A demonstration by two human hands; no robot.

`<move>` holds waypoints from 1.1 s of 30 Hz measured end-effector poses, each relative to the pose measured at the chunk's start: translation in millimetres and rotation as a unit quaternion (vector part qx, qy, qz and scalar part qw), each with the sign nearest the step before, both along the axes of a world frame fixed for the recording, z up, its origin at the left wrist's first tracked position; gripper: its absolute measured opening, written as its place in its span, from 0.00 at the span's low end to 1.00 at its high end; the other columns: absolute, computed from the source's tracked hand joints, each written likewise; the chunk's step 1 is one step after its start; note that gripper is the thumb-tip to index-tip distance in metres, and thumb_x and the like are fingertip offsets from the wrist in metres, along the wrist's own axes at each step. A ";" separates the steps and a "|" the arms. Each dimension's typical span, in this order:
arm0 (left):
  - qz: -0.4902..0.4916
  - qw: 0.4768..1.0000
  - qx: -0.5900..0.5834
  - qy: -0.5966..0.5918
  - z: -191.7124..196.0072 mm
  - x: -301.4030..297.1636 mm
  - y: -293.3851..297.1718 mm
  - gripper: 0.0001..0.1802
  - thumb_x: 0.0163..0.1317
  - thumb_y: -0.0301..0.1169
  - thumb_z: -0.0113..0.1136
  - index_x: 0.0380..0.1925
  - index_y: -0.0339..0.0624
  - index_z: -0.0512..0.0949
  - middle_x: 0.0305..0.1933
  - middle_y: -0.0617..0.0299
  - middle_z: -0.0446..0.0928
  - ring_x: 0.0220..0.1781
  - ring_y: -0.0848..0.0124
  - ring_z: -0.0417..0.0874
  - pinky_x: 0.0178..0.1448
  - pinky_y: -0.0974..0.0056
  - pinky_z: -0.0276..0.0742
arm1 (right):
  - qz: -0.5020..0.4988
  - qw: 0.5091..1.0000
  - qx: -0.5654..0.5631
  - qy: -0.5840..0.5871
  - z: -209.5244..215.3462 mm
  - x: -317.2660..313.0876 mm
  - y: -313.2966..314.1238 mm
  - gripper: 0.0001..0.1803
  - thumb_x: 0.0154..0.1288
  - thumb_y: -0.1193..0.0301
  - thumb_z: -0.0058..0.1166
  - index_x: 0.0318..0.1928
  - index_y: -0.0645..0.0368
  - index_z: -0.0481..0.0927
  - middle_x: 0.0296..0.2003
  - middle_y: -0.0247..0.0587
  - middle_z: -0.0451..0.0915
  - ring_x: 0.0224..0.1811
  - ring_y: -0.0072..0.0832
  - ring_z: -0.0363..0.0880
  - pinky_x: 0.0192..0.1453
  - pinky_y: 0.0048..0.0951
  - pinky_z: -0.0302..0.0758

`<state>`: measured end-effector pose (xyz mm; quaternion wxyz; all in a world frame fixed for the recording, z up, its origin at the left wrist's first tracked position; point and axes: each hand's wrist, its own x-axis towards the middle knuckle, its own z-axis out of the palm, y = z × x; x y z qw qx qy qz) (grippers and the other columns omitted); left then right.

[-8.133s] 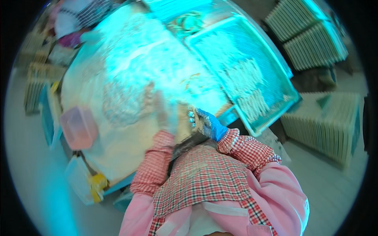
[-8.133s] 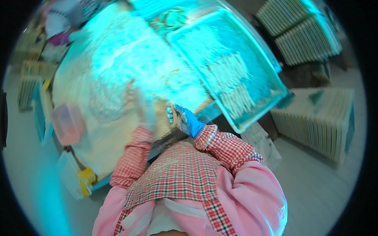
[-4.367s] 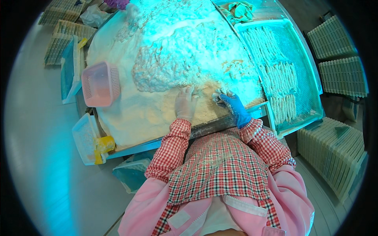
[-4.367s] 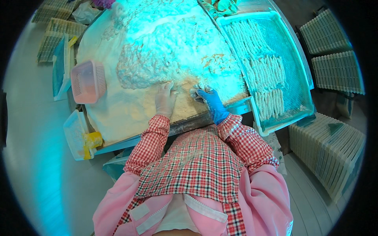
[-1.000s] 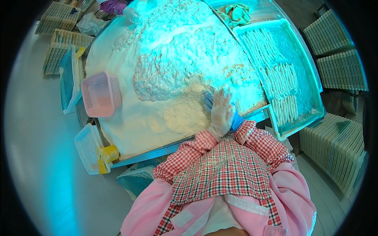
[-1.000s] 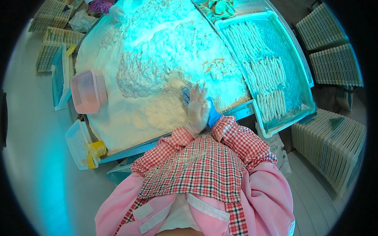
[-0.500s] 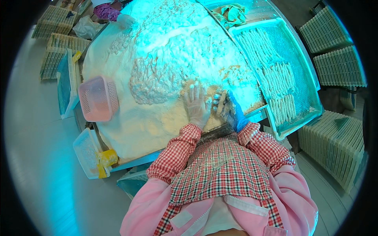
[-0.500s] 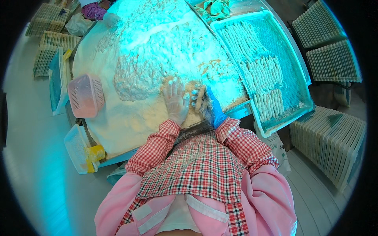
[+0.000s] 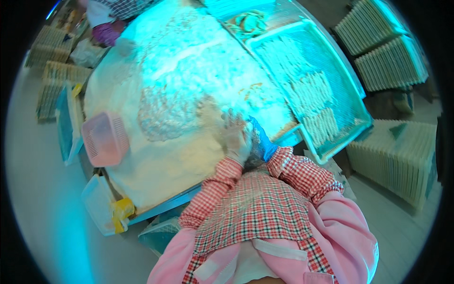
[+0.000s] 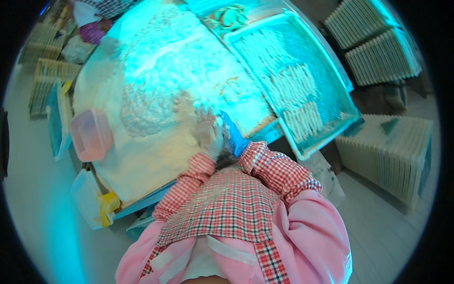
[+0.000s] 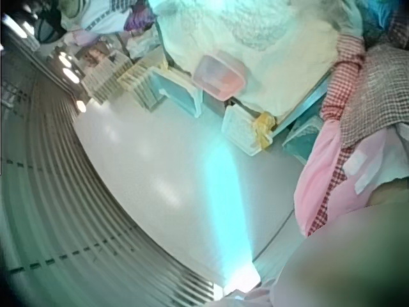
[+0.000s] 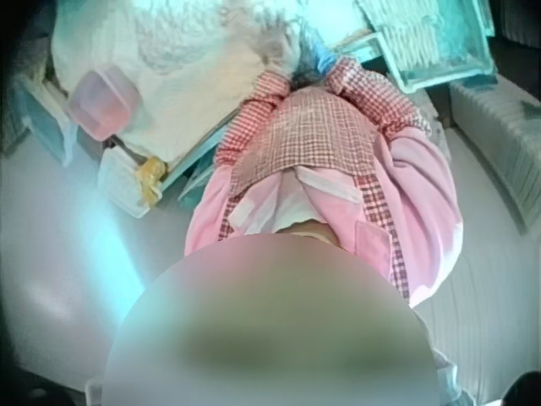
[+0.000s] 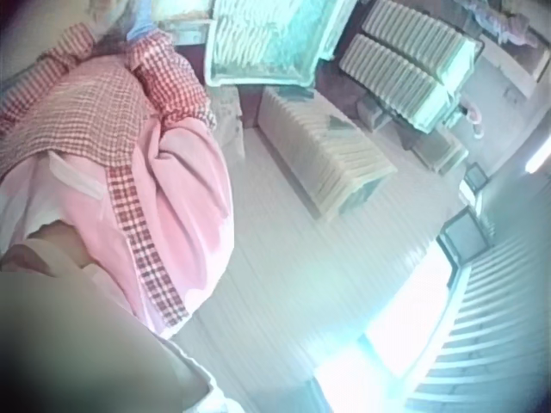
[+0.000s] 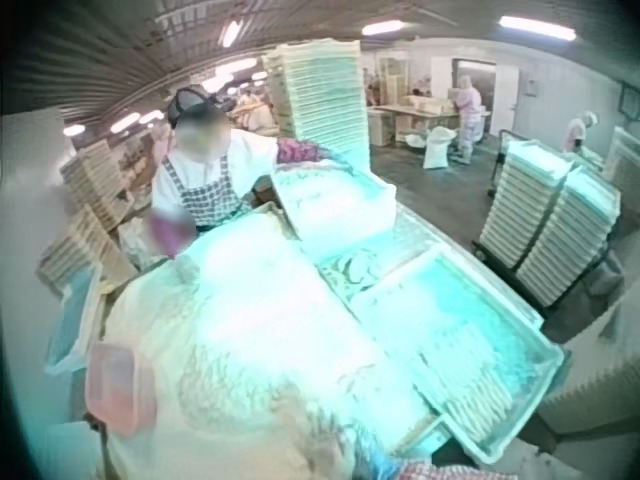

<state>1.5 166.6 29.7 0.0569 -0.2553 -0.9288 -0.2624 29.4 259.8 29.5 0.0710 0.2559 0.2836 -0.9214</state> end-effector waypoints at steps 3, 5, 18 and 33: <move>0.041 0.998 -0.022 -0.039 -8.3 -16.7 3.9 0.37 0.59 0.40 0.57 0.68 0.44 0.59 0.73 0.46 0.52 0.76 0.52 0.48 0.76 0.43 0.40 | -0.061 0.992 -0.055 -0.097 2.1 16.3 36.8 0.24 0.73 0.52 0.42 0.59 0.54 0.71 0.49 0.36 0.76 0.46 0.24 0.76 0.48 0.27 0.74; 0.051 0.993 0.095 -0.044 -8.5 -26.7 -14.1 0.38 0.57 0.39 0.59 0.68 0.46 0.59 0.72 0.45 0.54 0.75 0.52 0.50 0.76 0.45 0.42 | -0.040 0.996 0.044 -0.065 -0.5 31.5 72.7 0.26 0.69 0.50 0.48 0.59 0.53 0.72 0.35 0.30 0.76 0.30 0.18 0.73 0.27 0.21 0.71; -0.052 0.969 -0.212 0.112 37.9 -120.5 -82.6 0.16 0.52 0.32 0.64 0.44 0.47 0.79 0.48 0.60 0.76 0.49 0.59 0.76 0.49 0.55 0.74 | -0.060 0.909 0.396 -0.113 -76.8 135.7 389.6 0.34 0.70 0.45 0.41 0.66 0.56 0.64 0.56 0.40 0.75 0.56 0.31 0.72 0.67 0.35 0.62; -0.130 0.983 -0.115 -0.059 22.7 -24.6 -128.5 0.11 0.54 0.32 0.61 0.39 0.46 0.76 0.38 0.57 0.75 0.41 0.57 0.78 0.40 0.55 0.75 | 0.119 0.783 0.583 0.180 -1.1 21.5 134.8 0.29 0.63 0.80 0.47 0.66 0.53 0.66 0.43 0.40 0.77 0.40 0.27 0.76 0.44 0.27 0.75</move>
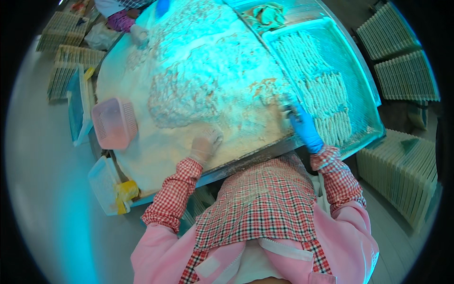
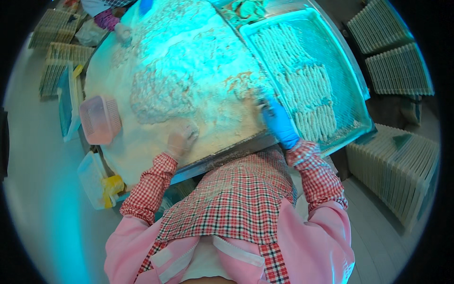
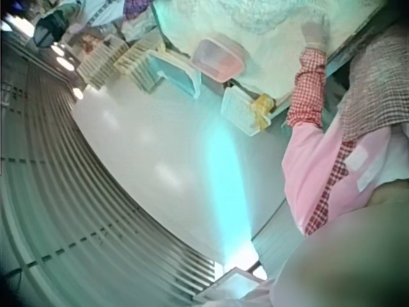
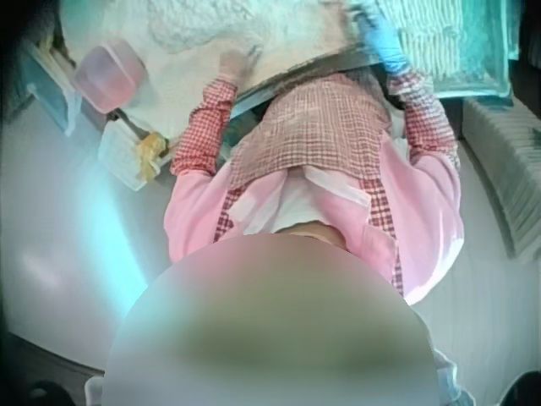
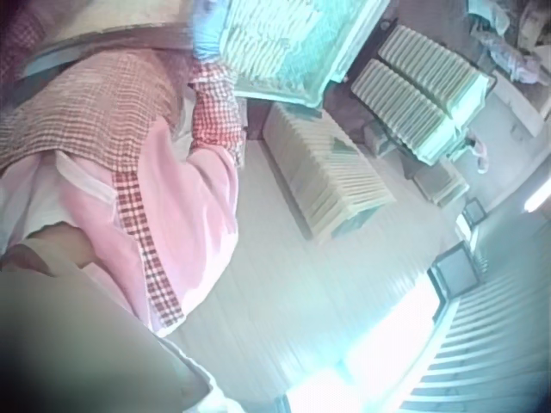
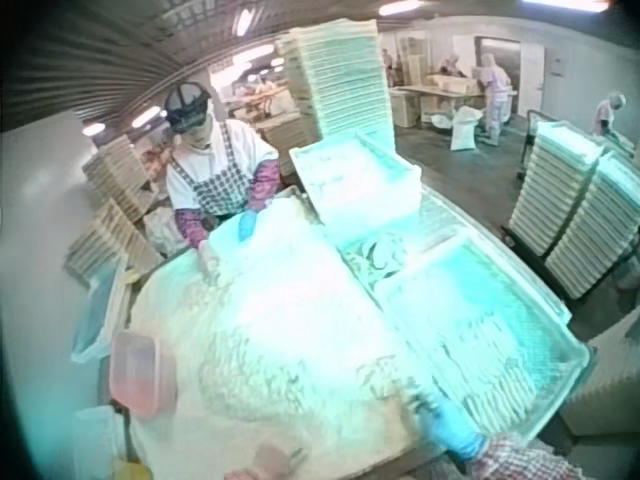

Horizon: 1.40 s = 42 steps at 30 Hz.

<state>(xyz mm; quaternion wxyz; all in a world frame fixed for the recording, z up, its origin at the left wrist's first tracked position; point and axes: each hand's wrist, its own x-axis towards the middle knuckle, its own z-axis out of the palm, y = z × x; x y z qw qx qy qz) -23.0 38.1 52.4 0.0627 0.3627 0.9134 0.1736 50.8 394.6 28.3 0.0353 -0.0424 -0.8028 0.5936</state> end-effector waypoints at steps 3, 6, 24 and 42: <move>0.104 0.992 -0.071 0.029 3.3 3.5 -6.5 0.11 0.54 0.34 0.63 0.38 0.48 0.77 0.38 0.57 0.76 0.41 0.57 0.78 0.40 0.55 0.75 | 0.116 0.969 0.218 0.030 23.0 -29.4 -79.9 0.30 0.60 0.77 0.56 0.64 0.49 0.68 0.52 0.44 0.75 0.46 0.39 0.77 0.48 0.34 0.77; 0.190 0.977 -0.035 0.085 -0.6 -25.9 25.7 0.11 0.55 0.36 0.62 0.37 0.48 0.78 0.37 0.58 0.76 0.40 0.56 0.78 0.39 0.55 0.75 | 0.111 0.905 0.368 0.180 -2.7 -53.9 -131.3 0.24 0.59 0.70 0.57 0.58 0.51 0.74 0.47 0.47 0.76 0.43 0.43 0.77 0.43 0.38 0.77; 0.279 0.949 0.131 -0.063 -34.7 37.9 -71.9 0.13 0.57 0.32 0.59 0.43 0.45 0.79 0.43 0.52 0.77 0.41 0.57 0.78 0.48 0.55 0.74 | 0.118 0.914 0.389 0.011 -5.6 -42.2 -139.0 0.35 0.61 0.69 0.58 0.68 0.55 0.60 0.52 0.51 0.71 0.42 0.42 0.74 0.42 0.39 0.76; 0.104 0.989 -0.085 -0.069 144.6 -37.0 20.5 0.20 0.62 0.36 0.59 0.55 0.50 0.75 0.39 0.52 0.82 0.34 0.61 0.83 0.36 0.62 0.78 | 0.251 0.923 0.265 0.122 14.1 -17.7 -122.2 0.22 0.54 0.79 0.52 0.51 0.50 0.80 0.43 0.44 0.76 0.41 0.42 0.75 0.37 0.41 0.77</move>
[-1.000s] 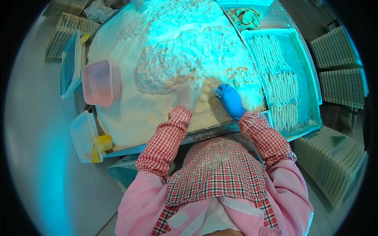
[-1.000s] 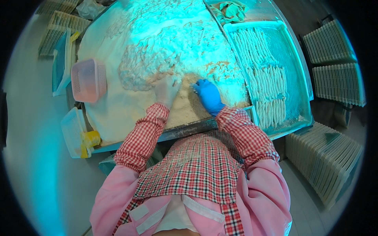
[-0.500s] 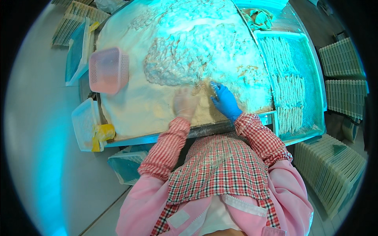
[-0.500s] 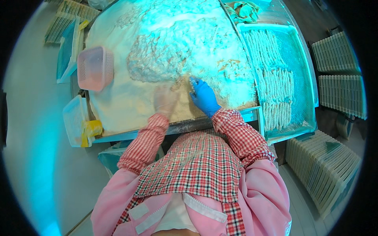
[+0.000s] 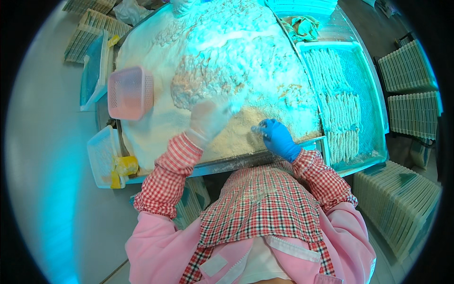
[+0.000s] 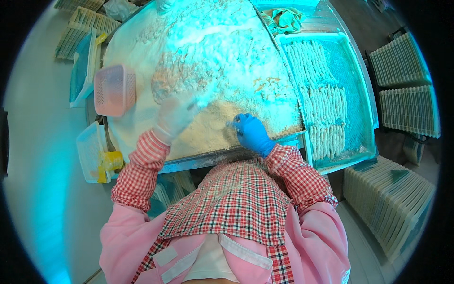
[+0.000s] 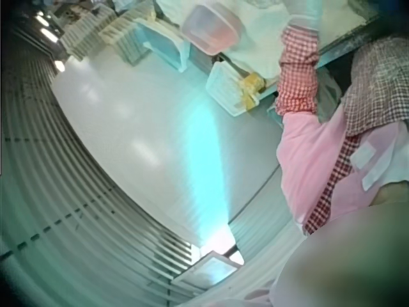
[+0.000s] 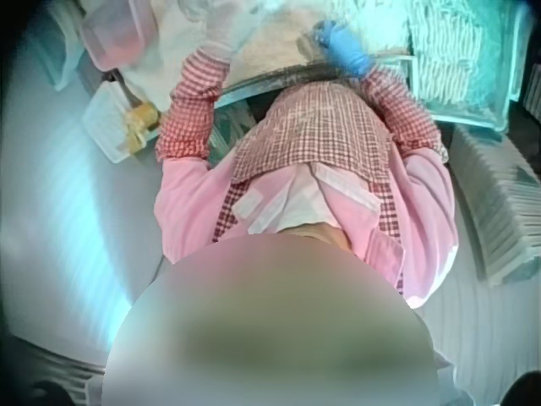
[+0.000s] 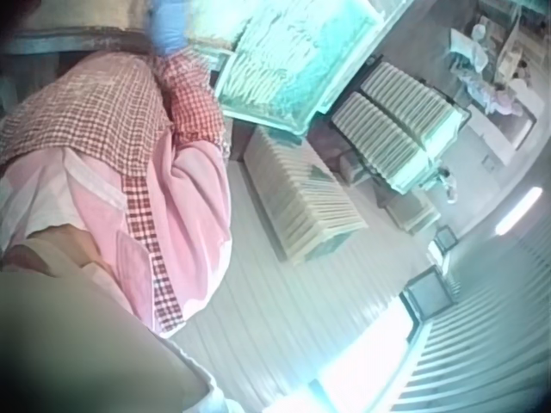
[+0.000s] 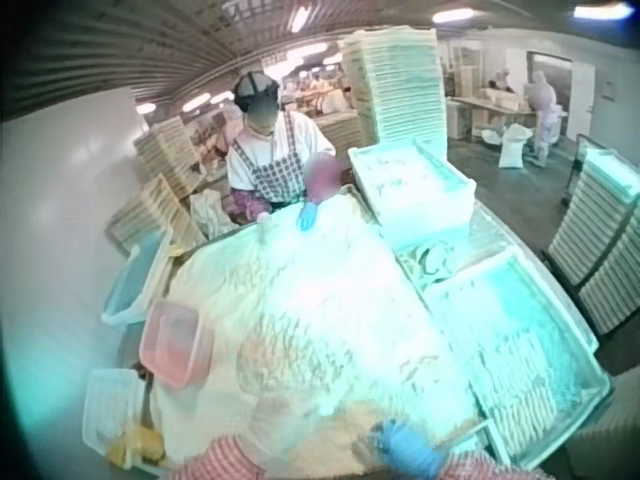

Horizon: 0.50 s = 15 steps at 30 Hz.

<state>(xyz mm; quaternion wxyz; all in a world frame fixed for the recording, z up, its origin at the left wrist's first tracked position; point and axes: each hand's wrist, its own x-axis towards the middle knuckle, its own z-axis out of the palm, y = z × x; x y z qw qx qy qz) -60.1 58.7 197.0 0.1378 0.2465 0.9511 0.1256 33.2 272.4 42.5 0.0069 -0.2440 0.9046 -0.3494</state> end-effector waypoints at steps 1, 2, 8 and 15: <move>-0.019 0.999 -0.026 0.017 -16.9 14.3 -1.7 0.20 0.61 0.36 0.59 0.55 0.53 0.76 0.39 0.51 0.81 0.35 0.59 0.83 0.37 0.61 0.78 | 0.031 0.999 0.014 -0.018 -1.3 5.6 -5.5 0.21 0.53 0.79 0.52 0.49 0.51 0.81 0.43 0.44 0.76 0.41 0.42 0.75 0.37 0.40 0.77; -0.041 0.997 -0.050 0.033 -33.7 25.9 -5.1 0.20 0.61 0.37 0.59 0.54 0.55 0.76 0.38 0.50 0.81 0.36 0.58 0.83 0.38 0.60 0.78 | 0.060 0.997 0.029 -0.036 -7.2 13.0 -11.1 0.20 0.53 0.79 0.53 0.48 0.51 0.81 0.42 0.44 0.76 0.41 0.41 0.75 0.37 0.39 0.76; 0.132 0.965 -0.084 -0.212 -108.7 30.9 -28.5 0.19 0.60 0.39 0.59 0.51 0.47 0.78 0.48 0.49 0.79 0.48 0.54 0.80 0.52 0.51 0.73 | -0.028 0.995 0.094 0.000 -30.5 5.9 -23.8 0.18 0.56 0.76 0.53 0.49 0.57 0.79 0.41 0.47 0.77 0.39 0.41 0.75 0.37 0.38 0.76; 0.137 0.981 0.126 0.048 -178.6 69.5 24.7 0.22 0.58 0.37 0.59 0.52 0.42 0.77 0.45 0.50 0.76 0.46 0.53 0.76 0.52 0.53 0.72 | -0.312 0.492 -0.545 -0.604 -22.7 -21.1 -20.6 0.14 0.70 0.65 0.48 0.51 0.59 0.76 0.41 0.43 0.80 0.39 0.34 0.80 0.41 0.37 0.80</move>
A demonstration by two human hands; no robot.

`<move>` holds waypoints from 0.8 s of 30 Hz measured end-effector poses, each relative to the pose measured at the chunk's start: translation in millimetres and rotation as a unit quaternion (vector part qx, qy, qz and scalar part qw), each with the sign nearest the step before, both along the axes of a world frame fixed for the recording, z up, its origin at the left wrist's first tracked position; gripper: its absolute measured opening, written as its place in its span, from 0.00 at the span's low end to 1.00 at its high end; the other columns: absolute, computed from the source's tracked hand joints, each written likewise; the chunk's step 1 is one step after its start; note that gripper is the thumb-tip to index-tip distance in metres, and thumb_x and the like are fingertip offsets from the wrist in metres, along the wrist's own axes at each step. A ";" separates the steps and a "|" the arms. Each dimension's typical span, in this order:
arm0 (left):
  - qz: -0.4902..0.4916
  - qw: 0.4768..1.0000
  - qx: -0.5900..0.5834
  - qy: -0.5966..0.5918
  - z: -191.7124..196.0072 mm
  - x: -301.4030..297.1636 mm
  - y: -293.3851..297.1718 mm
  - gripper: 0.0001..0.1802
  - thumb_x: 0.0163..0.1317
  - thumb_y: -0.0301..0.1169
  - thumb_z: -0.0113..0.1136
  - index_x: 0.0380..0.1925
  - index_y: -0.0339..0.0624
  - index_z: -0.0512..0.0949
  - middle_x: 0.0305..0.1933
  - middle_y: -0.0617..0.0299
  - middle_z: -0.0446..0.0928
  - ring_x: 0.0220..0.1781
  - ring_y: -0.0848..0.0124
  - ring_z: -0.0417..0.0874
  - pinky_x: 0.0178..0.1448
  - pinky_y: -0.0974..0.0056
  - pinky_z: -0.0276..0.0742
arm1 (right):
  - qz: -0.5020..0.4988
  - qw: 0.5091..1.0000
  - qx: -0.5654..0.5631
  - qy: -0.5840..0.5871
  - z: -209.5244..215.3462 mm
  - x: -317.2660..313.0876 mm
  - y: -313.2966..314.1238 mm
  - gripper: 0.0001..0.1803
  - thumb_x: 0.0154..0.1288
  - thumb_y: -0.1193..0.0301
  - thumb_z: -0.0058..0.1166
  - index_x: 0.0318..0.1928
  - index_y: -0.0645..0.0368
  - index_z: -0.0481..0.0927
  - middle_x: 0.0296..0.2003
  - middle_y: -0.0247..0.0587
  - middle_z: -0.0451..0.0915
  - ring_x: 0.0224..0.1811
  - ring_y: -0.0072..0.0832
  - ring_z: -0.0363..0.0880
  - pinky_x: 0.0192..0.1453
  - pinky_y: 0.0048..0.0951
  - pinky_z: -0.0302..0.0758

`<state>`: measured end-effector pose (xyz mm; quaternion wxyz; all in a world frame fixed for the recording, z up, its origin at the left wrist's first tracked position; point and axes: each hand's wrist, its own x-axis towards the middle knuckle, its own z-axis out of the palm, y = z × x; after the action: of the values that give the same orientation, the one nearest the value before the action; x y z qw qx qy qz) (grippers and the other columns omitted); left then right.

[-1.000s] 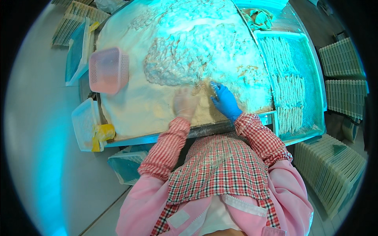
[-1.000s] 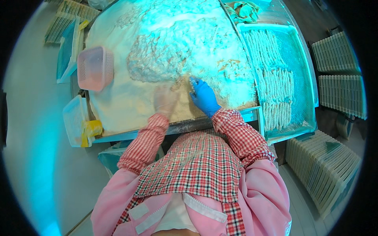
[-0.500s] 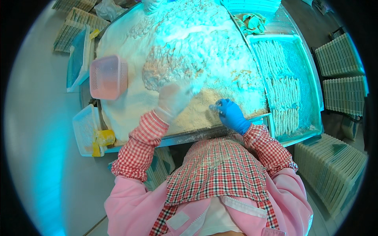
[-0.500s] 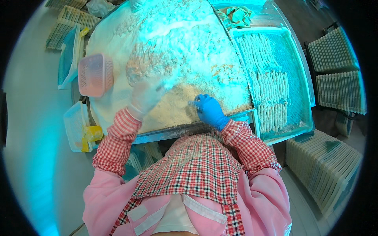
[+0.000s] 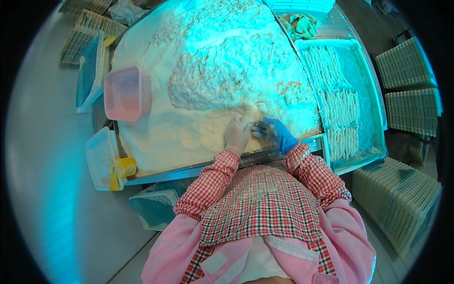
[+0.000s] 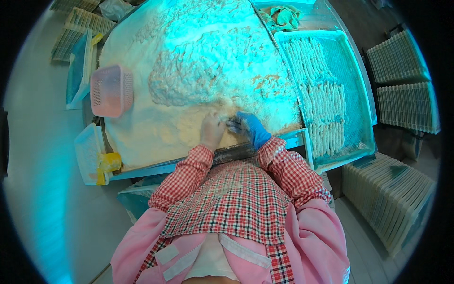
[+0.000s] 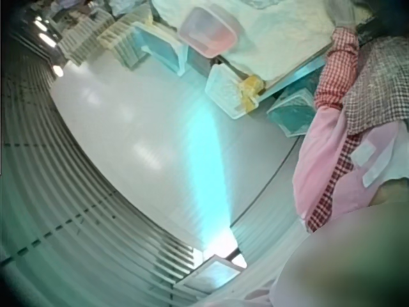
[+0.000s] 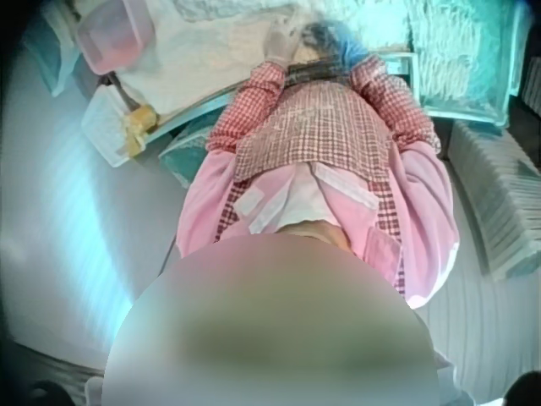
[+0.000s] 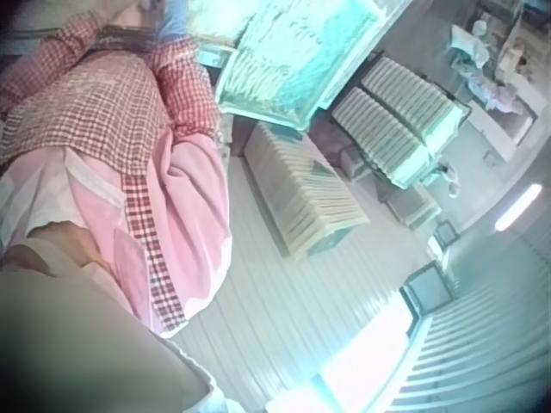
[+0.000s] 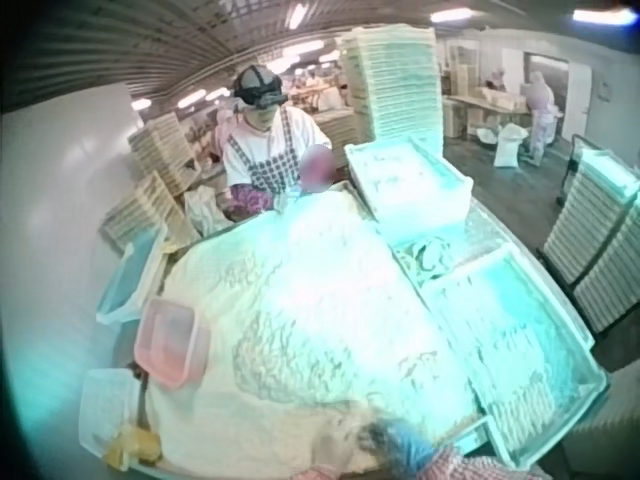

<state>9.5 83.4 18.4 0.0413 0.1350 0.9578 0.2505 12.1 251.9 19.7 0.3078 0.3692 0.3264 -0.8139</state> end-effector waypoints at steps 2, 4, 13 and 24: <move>-0.049 0.998 -0.037 -0.017 21.8 13.7 6.7 0.21 0.56 0.31 0.60 0.51 0.43 0.77 0.47 0.52 0.73 0.49 0.53 0.73 0.55 0.54 0.69 | -0.087 0.992 -0.084 0.044 -3.8 -2.1 1.2 0.14 0.70 0.63 0.48 0.49 0.59 0.76 0.40 0.40 0.80 0.39 0.31 0.81 0.41 0.36 0.81; -0.053 0.998 -0.008 0.027 35.8 17.7 6.2 0.24 0.56 0.31 0.57 0.56 0.41 0.73 0.50 0.49 0.72 0.51 0.52 0.72 0.57 0.52 0.66 | -0.123 0.980 -0.126 0.090 -10.6 -4.0 -1.8 0.15 0.70 0.61 0.49 0.48 0.59 0.75 0.40 0.38 0.80 0.39 0.30 0.81 0.41 0.35 0.82; 0.042 0.972 0.218 0.078 21.3 -12.6 68.3 0.31 0.62 0.35 0.49 0.66 0.42 0.61 0.71 0.48 0.58 0.74 0.51 0.51 0.76 0.49 0.45 | -0.313 0.903 -0.147 0.257 12.8 -3.7 -54.8 0.30 0.74 0.55 0.38 0.70 0.53 0.54 0.70 0.40 0.56 0.70 0.34 0.58 0.72 0.38 0.58; -0.015 0.971 0.186 0.148 40.6 -78.9 106.5 0.29 0.66 0.33 0.49 0.66 0.37 0.60 0.71 0.47 0.57 0.74 0.53 0.55 0.75 0.51 0.50 | -0.072 0.989 0.008 0.129 21.7 -62.3 111.1 0.19 0.72 0.57 0.46 0.56 0.51 0.75 0.31 0.30 0.76 0.28 0.23 0.72 0.35 0.30 0.77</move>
<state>-69.4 189.9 59.0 -0.1234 0.1904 0.8877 0.4006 -50.2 363.0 41.4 0.2002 0.2859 0.3429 -0.8721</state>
